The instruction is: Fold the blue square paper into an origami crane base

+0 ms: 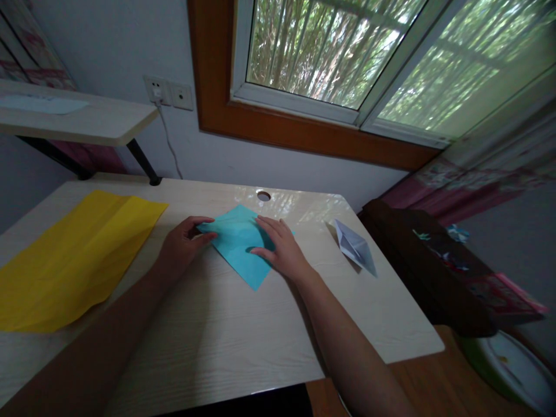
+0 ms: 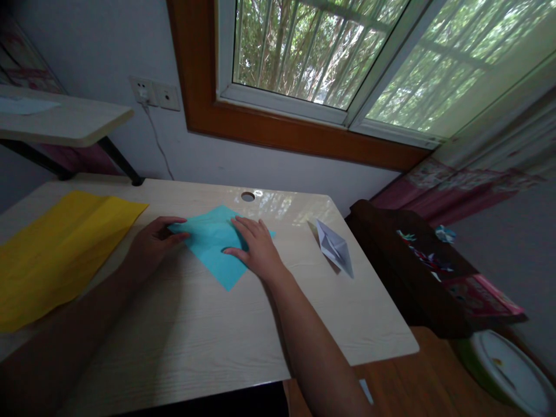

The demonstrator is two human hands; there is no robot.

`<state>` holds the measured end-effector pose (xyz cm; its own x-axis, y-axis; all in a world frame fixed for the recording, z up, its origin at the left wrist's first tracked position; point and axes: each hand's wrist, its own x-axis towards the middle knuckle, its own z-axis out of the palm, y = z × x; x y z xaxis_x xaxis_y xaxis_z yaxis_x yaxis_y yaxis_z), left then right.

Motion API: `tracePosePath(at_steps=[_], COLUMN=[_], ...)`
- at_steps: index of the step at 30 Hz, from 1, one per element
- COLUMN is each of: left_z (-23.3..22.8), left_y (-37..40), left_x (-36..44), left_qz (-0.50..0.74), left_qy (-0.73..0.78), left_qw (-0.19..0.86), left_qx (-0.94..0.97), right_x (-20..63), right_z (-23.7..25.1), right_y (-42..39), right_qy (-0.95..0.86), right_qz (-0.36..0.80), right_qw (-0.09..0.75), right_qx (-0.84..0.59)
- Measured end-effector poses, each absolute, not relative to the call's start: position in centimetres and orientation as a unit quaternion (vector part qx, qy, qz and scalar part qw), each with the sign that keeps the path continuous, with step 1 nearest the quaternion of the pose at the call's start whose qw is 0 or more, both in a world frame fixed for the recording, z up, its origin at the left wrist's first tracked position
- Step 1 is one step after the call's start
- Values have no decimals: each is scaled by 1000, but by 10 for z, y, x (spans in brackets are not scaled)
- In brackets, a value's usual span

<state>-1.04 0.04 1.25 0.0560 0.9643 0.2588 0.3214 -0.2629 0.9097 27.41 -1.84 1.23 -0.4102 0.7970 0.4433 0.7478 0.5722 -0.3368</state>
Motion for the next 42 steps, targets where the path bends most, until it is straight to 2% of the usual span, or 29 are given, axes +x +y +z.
tracePosePath(at_steps=[7,18,25,35,38,42], left_z=[6,8,9,8,10,11], left_y=[-2,-9,-8,-3,-1,0], left_x=[-11,-3,-6,-9,-10,-12], left_qz=[486,504,476,503,510,503], left_qy=[454,448,476,462,451,435], left_qw=[330,369,363,396,326,116], left_qx=[670,640,644,614,656,738], right_x=[271,263,265,265,266,265], right_z=[20,18,17,21,22,24], right_y=[-22,-26,-25,-24,-24,-26], right_qy=[-845,-853,-855,-853,-849,-855], right_qz=[44,1,-1,-6,-24,-50], right_qw=[261,312,306,304,308,291], right_qx=[-464,-419,-419,-425,-429,-427])
